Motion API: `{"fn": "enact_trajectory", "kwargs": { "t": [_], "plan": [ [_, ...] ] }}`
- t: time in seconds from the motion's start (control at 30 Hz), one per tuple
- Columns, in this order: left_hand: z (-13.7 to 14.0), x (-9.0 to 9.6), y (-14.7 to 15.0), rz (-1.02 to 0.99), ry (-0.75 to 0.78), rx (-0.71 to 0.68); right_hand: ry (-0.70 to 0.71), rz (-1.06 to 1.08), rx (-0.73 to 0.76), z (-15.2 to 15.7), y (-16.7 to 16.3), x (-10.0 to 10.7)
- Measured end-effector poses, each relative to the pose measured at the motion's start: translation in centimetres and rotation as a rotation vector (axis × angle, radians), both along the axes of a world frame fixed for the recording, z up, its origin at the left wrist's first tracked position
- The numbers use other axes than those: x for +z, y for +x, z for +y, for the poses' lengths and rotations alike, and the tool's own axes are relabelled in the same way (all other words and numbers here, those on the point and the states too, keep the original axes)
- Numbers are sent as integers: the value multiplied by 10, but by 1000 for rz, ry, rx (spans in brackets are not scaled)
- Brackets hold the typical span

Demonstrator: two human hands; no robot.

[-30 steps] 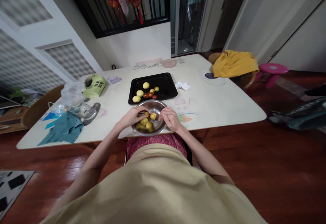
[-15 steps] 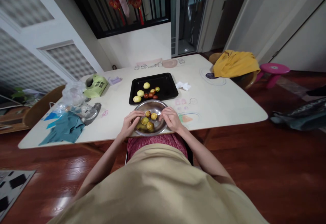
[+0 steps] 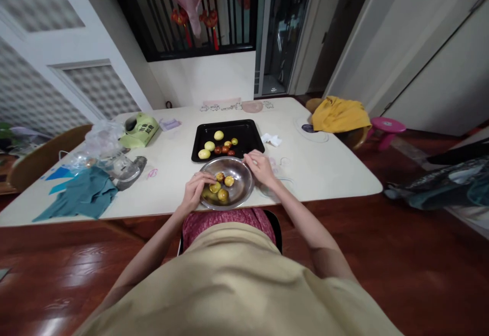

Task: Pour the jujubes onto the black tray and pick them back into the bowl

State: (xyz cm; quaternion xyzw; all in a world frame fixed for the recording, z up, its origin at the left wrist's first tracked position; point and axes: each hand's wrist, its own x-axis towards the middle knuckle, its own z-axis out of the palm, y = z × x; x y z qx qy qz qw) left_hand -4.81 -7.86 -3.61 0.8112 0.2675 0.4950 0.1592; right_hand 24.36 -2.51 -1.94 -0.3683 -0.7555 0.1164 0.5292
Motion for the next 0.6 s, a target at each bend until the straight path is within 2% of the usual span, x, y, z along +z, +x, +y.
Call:
{"fn": "enact_trajectory", "kwargs": {
  "t": [0.13, 0.23, 0.43, 0.6],
  "plan": [
    [1, -3, 1, 3, 5, 6, -102, -243, -116, 53, 0, 17],
    [0, -3, 1, 0, 10, 8, -194, -376, -146, 81, -12, 19],
    [-1, 1, 4, 10, 27, -13, -445, -471, -169, 104, -42, 7],
    [-2, 3, 4, 19, 26, -11, -487, -461, -163, 113, -40, 1]
  ]
}}
